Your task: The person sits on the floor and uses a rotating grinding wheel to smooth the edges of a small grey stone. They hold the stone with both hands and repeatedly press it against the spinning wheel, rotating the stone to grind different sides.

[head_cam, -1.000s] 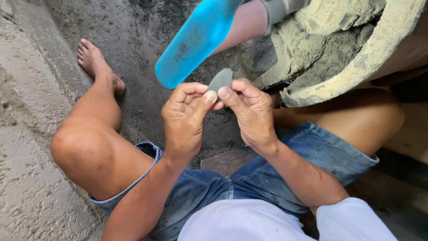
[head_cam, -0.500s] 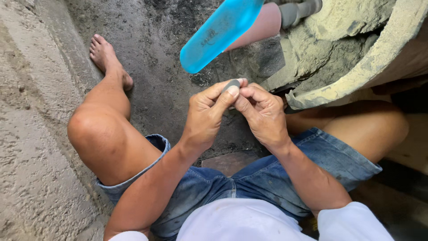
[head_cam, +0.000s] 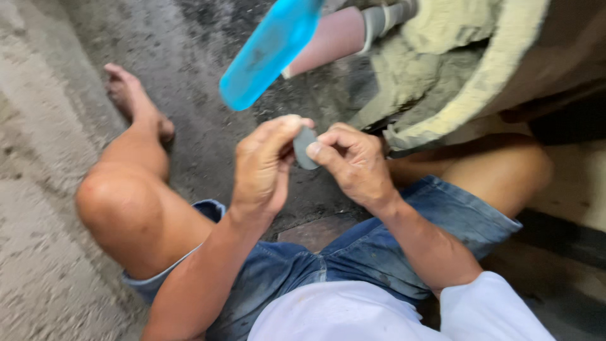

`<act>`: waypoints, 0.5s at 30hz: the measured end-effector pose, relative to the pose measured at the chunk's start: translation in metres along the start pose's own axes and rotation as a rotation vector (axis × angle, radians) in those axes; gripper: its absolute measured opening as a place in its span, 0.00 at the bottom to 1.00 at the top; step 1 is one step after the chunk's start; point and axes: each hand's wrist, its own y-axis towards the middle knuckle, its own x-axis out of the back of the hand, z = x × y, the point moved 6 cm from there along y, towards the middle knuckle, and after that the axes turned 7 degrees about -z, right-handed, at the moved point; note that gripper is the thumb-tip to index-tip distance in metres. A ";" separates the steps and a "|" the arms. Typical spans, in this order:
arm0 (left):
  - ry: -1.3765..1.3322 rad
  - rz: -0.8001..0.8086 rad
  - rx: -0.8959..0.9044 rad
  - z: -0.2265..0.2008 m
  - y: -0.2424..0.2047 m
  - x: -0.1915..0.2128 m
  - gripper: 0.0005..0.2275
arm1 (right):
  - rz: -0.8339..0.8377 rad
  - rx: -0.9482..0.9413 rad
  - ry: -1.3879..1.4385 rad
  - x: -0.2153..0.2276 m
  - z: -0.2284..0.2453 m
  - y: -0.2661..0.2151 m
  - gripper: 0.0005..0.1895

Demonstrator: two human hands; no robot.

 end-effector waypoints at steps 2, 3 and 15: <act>-0.138 -0.105 -0.041 -0.010 0.007 0.005 0.05 | -0.005 0.077 0.001 0.010 0.010 -0.003 0.04; -0.141 -0.041 -0.015 -0.015 0.002 -0.001 0.05 | -0.059 0.097 -0.037 0.024 0.019 -0.004 0.04; 0.175 -0.133 0.210 0.036 0.025 0.045 0.06 | -0.929 0.887 -1.290 0.460 0.192 -0.121 0.00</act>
